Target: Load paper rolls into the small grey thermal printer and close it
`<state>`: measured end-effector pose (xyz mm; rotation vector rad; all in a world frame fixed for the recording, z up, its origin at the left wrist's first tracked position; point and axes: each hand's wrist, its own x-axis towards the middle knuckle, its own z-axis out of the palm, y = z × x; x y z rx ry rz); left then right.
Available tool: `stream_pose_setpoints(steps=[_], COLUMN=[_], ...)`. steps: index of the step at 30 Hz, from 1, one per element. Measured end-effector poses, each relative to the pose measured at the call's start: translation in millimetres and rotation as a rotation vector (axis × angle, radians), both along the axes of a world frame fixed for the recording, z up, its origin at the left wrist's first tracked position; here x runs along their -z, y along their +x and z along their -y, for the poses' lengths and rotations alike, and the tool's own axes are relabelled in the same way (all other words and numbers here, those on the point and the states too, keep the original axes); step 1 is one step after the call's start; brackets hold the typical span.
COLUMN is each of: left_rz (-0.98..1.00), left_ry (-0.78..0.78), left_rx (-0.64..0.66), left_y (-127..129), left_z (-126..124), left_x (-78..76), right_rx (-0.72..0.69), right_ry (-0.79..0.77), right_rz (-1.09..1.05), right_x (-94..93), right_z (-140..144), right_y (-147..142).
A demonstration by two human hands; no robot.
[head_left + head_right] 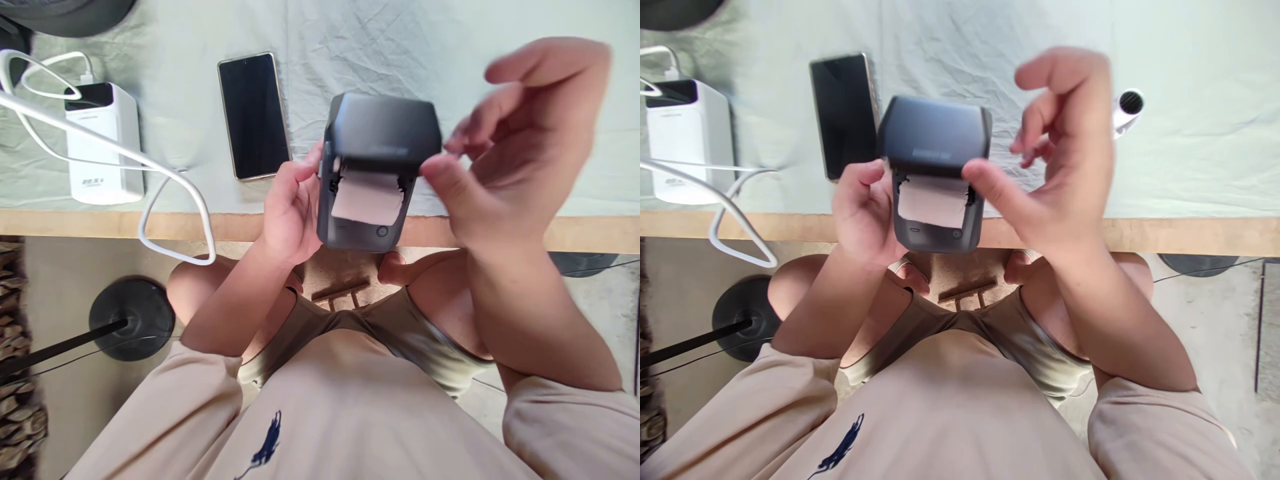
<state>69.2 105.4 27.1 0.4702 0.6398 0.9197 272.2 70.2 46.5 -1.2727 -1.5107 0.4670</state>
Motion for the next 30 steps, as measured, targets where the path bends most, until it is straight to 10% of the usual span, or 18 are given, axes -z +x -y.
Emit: stream_pose_setpoints(steps=[5,22,30], left_rz=[0.040,-0.093,-0.110], left_ry=[0.167,0.238,0.129], left_rx=[0.063,0.125,0.069], left_y=[-0.1,-5.2,1.2], left_z=[3.1,5.9,9.9], left_x=[3.8,15.0,3.9], right_rx=[0.269,-0.125,-0.109], right_ry=[0.124,-0.202,-0.275], right_rz=[-0.063,0.722,0.323], right_x=[-2.1,-17.7,-32.7], right_z=[-3.5,2.8,14.9], right_y=[-10.9,11.6,9.9])
